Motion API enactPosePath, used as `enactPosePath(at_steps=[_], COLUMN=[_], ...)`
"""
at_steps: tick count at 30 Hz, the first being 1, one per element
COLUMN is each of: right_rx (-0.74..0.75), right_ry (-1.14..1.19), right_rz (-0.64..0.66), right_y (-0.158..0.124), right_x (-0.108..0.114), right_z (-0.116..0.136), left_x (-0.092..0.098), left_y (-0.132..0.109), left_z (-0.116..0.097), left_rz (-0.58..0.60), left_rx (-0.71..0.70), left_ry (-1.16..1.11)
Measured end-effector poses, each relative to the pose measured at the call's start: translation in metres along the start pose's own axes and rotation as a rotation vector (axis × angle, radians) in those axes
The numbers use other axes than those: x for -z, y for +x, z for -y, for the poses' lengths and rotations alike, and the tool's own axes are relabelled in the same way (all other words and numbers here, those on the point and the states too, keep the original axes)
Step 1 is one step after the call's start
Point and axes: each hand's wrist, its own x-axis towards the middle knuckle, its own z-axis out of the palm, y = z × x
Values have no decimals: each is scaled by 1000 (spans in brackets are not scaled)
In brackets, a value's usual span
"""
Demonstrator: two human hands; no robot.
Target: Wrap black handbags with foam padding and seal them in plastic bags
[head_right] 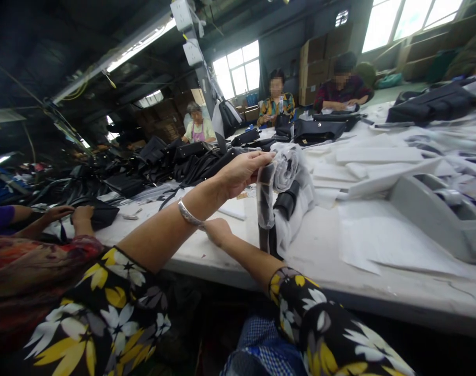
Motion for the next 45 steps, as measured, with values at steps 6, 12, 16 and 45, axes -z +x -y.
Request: enactPosePath(at_steps=[6,12,16,45], right_rx=[-50,-241,-305,-123], right_ry=[194,239,-213,292], right_rz=[98,-149,-459,-254], right_y=[-92,-197,-224,-152], right_x=[38,151,214,254], right_z=[4,-13,-49,-21], left_x=[-1,-4,-2,-21], left_y=[-5,-12,-12,-40], left_z=[-4,-7,-5,-20], left_rz=[-3,-78,-108,-32], left_rx=[-13,-26,-29,-50], left_ry=[45,71,120,399])
